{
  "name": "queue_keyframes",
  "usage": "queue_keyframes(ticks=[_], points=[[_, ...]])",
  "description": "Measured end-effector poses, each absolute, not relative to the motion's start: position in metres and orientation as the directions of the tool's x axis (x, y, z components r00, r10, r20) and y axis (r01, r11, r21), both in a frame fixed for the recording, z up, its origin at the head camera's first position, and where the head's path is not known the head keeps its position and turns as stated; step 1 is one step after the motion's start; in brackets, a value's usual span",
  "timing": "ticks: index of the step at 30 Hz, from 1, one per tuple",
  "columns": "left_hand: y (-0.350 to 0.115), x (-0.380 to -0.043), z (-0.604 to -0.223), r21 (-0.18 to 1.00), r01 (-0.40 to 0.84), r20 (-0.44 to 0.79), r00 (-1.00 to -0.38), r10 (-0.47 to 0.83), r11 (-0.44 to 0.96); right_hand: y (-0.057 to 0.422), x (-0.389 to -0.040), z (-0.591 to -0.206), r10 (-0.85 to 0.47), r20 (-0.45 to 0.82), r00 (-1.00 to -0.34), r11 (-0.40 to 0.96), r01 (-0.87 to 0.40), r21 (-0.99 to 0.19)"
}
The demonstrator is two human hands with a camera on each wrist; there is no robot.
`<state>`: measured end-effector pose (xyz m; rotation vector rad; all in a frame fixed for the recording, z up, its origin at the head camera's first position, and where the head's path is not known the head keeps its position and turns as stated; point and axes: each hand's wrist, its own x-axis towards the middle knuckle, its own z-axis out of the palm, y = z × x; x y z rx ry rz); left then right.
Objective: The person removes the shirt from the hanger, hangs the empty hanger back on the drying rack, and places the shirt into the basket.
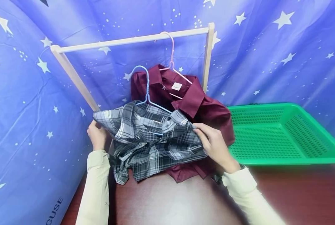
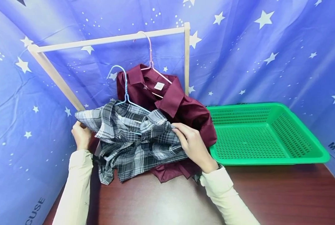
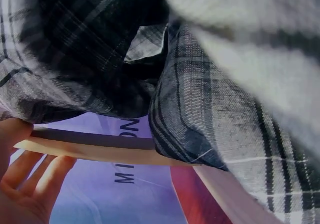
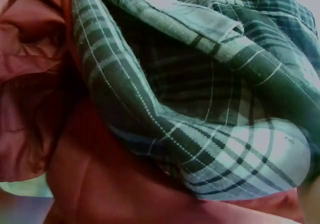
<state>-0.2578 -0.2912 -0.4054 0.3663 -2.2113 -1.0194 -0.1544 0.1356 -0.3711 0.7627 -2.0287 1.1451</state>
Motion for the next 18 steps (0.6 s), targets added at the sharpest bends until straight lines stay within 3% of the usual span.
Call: queue_keyframes(ticks=[6,18], points=[[-0.291,-0.255,-0.407,0.682,0.061,0.526,-0.734,-0.43,0.729,0.142,-0.153,-0.381,-0.194,0.793,-0.578,0.439,-0.774,-0.457],[-0.308,-0.241,-0.414,0.868,0.242,0.459,-0.724,-0.514,0.434,0.152,-0.15,-0.395,-0.205,0.768,-0.607,0.437,-0.759,-0.483]])
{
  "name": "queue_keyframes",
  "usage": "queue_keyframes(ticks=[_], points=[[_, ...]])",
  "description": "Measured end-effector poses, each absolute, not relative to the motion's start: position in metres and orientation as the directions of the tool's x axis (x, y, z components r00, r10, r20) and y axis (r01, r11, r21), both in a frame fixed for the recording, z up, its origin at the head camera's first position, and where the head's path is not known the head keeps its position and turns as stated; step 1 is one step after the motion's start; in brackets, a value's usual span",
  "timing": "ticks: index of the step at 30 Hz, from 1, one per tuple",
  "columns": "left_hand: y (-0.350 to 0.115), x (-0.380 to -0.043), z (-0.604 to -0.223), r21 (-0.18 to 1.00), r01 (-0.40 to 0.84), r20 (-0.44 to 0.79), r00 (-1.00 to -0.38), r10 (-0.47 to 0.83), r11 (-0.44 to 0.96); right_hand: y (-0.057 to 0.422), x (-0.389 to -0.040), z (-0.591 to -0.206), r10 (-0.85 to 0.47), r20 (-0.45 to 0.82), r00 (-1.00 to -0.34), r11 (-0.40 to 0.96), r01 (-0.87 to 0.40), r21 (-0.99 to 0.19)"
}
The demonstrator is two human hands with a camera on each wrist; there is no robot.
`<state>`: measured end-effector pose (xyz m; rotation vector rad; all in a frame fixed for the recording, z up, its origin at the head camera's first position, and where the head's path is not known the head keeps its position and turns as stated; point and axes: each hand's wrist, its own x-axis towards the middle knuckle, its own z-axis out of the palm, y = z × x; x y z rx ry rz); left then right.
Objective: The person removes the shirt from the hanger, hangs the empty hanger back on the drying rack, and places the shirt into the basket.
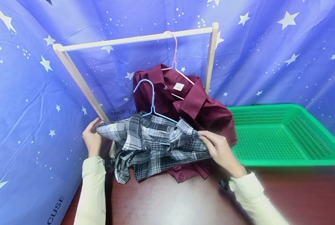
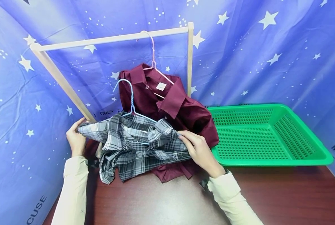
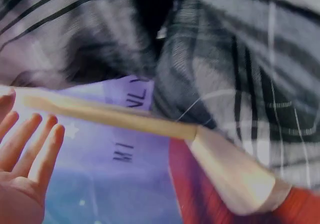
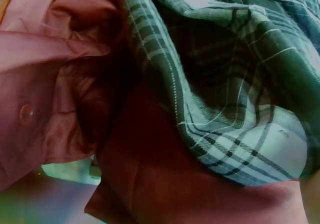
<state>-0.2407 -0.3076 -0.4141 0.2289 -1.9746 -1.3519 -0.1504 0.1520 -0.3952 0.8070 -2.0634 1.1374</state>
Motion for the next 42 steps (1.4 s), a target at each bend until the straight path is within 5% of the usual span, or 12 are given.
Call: queue_keyframes(ticks=[12,31,42], points=[[-0.309,-0.2,-0.391,0.886,0.404,0.464,-0.788,-0.405,0.228,0.158,-0.147,-0.405,-0.239,0.729,-0.642,0.434,-0.742,-0.511],[-0.267,-0.137,-0.365,0.767,0.428,0.55,-0.822,-0.148,0.478,0.166,-0.142,-0.422,-0.28,0.66,-0.697,0.436,-0.705,-0.56],[-0.273,-0.133,-0.411,0.6,0.542,0.654,-0.756,0.03,0.588,0.167,-0.141,-0.431,-0.312,0.653,-0.69,0.409,-0.718,-0.563]])
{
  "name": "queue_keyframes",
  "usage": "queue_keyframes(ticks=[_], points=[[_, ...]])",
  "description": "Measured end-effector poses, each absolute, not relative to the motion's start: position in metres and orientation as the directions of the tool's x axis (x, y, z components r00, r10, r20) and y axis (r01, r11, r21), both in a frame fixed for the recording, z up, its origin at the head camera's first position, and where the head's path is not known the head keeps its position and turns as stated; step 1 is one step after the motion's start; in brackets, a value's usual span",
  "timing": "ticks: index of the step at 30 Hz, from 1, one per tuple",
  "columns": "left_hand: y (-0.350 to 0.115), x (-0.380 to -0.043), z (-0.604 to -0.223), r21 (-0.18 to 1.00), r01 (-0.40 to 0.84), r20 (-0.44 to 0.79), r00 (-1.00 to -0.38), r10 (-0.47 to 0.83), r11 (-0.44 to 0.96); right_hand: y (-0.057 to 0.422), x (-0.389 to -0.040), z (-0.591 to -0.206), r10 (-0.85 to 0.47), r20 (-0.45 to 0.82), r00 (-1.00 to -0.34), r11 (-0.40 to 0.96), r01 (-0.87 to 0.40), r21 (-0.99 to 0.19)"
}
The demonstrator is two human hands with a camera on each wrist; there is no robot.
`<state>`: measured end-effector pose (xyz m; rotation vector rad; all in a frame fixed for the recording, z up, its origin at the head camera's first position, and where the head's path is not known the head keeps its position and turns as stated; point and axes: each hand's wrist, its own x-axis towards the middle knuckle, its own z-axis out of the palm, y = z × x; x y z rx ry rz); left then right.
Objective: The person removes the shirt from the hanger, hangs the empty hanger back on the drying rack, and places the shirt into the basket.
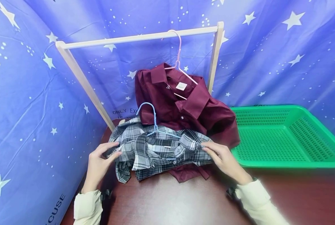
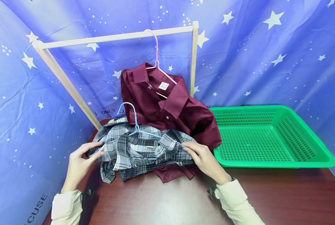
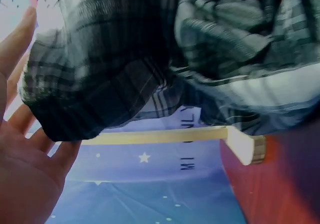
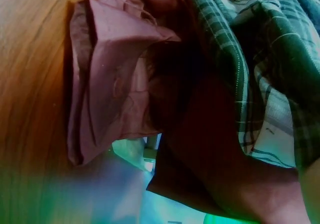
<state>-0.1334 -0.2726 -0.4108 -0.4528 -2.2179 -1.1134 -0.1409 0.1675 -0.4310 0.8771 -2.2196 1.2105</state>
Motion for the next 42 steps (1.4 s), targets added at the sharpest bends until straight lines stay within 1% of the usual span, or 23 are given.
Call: queue_keyframes(ticks=[5,13,19,25,28,31,37,42], points=[[-0.268,-0.131,-0.419,0.574,0.548,0.647,-0.759,0.073,0.608,0.168,-0.141,-0.434,-0.319,0.664,-0.676,0.407,-0.731,-0.548],[-0.258,-0.127,-0.42,0.547,0.515,0.627,-0.774,0.085,0.66,0.166,-0.139,-0.436,-0.334,0.668,-0.665,0.395,-0.742,-0.541],[-0.25,-0.132,-0.425,0.532,0.538,0.665,-0.743,0.07,0.653,0.166,-0.141,-0.437,-0.344,0.662,-0.666,0.406,-0.741,-0.535],[-0.238,-0.136,-0.427,0.555,0.565,0.693,-0.72,0.036,0.611,0.168,-0.142,-0.437,-0.372,0.645,-0.667,0.427,-0.74,-0.519],[-0.233,-0.138,-0.425,0.57,0.581,0.693,-0.72,0.041,0.581,0.168,-0.142,-0.436,-0.382,0.631,-0.675,0.434,-0.734,-0.523],[-0.228,-0.139,-0.422,0.582,0.584,0.693,-0.721,0.032,0.566,0.168,-0.142,-0.434,-0.389,0.638,-0.665,0.438,-0.742,-0.507],[-0.221,-0.141,-0.416,0.615,0.533,0.669,-0.743,-0.027,0.581,0.166,-0.143,-0.432,-0.409,0.66,-0.63,0.452,-0.768,-0.454],[-0.217,-0.143,-0.413,0.665,0.495,0.636,-0.768,-0.076,0.56,0.164,-0.143,-0.431,-0.421,0.647,-0.636,0.477,-0.762,-0.438]])
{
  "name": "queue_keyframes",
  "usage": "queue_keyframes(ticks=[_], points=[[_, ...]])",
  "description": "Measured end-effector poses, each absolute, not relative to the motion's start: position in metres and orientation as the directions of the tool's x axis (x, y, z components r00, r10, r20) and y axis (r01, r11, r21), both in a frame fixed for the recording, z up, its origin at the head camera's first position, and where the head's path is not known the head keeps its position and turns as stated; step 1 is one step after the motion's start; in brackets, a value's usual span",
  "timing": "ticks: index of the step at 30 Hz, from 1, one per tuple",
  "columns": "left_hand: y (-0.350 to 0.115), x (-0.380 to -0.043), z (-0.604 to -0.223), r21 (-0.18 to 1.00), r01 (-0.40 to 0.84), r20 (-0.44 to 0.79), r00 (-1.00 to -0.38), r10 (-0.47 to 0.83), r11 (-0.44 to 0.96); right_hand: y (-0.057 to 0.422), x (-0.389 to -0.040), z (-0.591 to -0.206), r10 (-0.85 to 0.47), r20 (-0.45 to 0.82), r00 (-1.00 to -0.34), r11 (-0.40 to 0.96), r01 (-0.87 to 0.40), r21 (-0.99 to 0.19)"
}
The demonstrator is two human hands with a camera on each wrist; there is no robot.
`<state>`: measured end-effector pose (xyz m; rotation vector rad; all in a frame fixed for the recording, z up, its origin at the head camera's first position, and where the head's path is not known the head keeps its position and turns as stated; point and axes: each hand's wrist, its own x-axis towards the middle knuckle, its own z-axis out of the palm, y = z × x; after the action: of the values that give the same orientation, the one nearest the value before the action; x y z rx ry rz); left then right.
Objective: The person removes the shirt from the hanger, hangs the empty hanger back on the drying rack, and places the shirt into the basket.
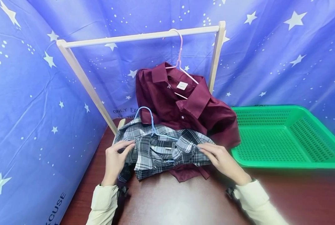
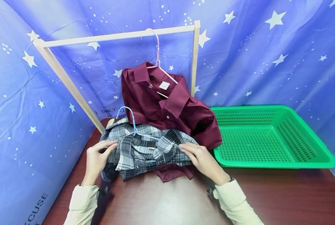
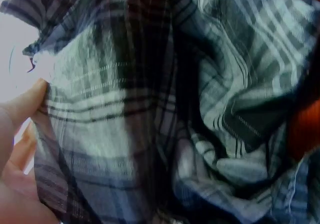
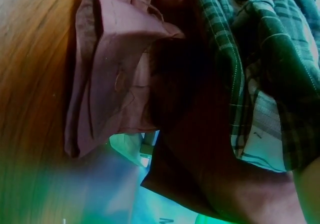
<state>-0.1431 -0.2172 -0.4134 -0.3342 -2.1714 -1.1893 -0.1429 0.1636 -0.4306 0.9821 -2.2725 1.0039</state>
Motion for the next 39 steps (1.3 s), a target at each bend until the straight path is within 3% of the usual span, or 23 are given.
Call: queue_keyframes(ticks=[7,14,26,39], points=[[-0.209,-0.147,-0.412,0.66,0.502,0.651,-0.754,-0.091,0.559,0.161,-0.143,-0.43,-0.423,0.645,-0.636,0.49,-0.759,-0.428],[-0.198,-0.149,-0.41,0.623,0.54,0.708,-0.697,-0.114,0.566,0.16,-0.143,-0.429,-0.437,0.649,-0.622,0.519,-0.764,-0.383],[-0.185,-0.15,-0.405,0.616,0.509,0.701,-0.703,-0.123,0.602,0.151,-0.142,-0.426,-0.464,0.656,-0.595,0.507,-0.786,-0.355],[-0.185,-0.152,-0.408,0.536,0.495,0.711,-0.701,-0.05,0.684,0.151,-0.137,-0.407,-0.472,0.538,-0.698,0.544,-0.711,-0.445]])
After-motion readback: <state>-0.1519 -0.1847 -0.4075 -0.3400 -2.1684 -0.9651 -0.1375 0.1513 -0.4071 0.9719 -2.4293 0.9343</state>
